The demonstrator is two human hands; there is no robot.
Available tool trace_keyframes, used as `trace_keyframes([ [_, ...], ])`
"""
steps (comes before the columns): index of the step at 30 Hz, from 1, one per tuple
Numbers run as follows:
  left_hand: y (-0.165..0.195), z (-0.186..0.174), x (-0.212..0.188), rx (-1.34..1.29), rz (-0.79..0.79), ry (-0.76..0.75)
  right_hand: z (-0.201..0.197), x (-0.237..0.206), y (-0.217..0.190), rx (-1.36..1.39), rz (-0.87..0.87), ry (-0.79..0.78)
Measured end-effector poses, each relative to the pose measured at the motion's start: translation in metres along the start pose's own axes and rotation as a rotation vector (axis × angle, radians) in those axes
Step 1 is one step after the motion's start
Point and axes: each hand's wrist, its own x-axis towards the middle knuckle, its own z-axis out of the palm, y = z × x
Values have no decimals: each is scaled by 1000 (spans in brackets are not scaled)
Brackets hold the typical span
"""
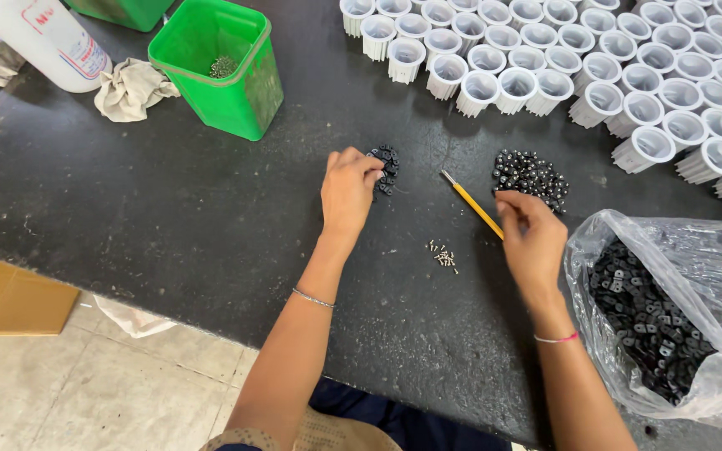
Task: The person sits at a workbench assembling small black plastic components. They pick up a black plastic piece and a small metal pin, press the pin into the piece by hand, occasionally use a pencil-like tool to help seat the pin, and place finished pieces in a pile, with completed pieces collected into a green bin.
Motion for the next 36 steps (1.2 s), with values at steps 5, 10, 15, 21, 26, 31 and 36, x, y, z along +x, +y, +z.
trace_keyframes([
  [5,1,2,-3,44,25,-46,3,-1,-13,34,-2,-54],
  [10,2,1,-2,66,17,-62,6,-2,-20,27,-51,-135],
  [15,6,3,-1,-71,8,-9,11,-8,-28,21,-130,-360],
  [21,14,11,-4,-496,-211,-92,17,-12,-34,-43,-314,-436],
  [26,18,19,-10,-559,-228,-161,18,-11,-34,-60,-352,-473],
  [31,20,23,-13,-625,-258,-245,20,-10,-32,-95,-393,-489],
  [36,23,27,-19,-629,-260,-311,19,-8,-32,-74,-457,-507],
])
